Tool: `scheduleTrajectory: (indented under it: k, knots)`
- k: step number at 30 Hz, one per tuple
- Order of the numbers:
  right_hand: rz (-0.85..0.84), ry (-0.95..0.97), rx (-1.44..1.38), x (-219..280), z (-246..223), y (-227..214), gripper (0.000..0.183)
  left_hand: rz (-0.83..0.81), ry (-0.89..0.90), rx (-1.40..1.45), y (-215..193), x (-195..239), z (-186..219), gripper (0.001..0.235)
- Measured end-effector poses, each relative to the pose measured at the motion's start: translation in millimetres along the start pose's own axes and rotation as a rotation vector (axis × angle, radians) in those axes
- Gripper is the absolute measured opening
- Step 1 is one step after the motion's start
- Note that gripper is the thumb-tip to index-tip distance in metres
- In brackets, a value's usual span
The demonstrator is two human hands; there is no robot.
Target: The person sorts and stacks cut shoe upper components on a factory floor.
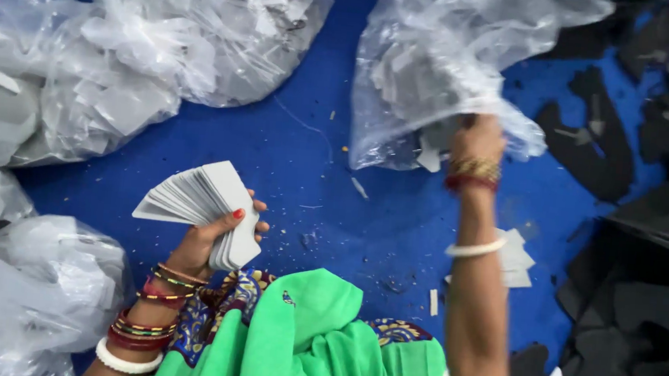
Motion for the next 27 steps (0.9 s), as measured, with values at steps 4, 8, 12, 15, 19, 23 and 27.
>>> scheduleTrajectory:
  k: [4, 8, 12, 15, 19, 23, 27]
  knots:
    - [-0.015, 0.033, 0.090, 132, -109, -60, 0.043, -0.091, 0.014, 0.036, 12, -9, -14, 0.051]
    - [-0.085, -0.200, 0.104, 252, -164, 31, 0.068, -0.153, 0.045, 0.111, 34, -19, -15, 0.050]
    - [-0.103, -0.021, -0.096, 277, -175, 14, 0.081, -0.048, 0.091, 0.060, 17, 3, -21, 0.046]
    - [-0.081, 0.013, -0.197, 288, -170, -18, 0.083, -0.055, 0.095, 0.055, 19, 30, -22, 0.045]
    - [-0.189, 0.209, -0.254, 331, -141, -14, 0.090, -0.004, 0.121, 0.091, 4, 48, -14, 0.044]
    - [-0.140, 0.253, -0.239, 338, -108, 32, 0.080, 0.007, 0.142, 0.091, 7, 47, -9, 0.043]
    - [0.078, 0.031, -0.158, 319, -125, 27, 0.067, -0.091, 0.140, 0.156, 35, 49, -15, 0.044]
Point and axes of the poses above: each hand's wrist, its own x-axis away from the middle knuckle, its own y-axis out of the palm, z = x × y, the point moved 10 cm from there along -x, towards the middle knuckle, and after that the axes turned 7 degrees about -y, right-handed, at the moved point
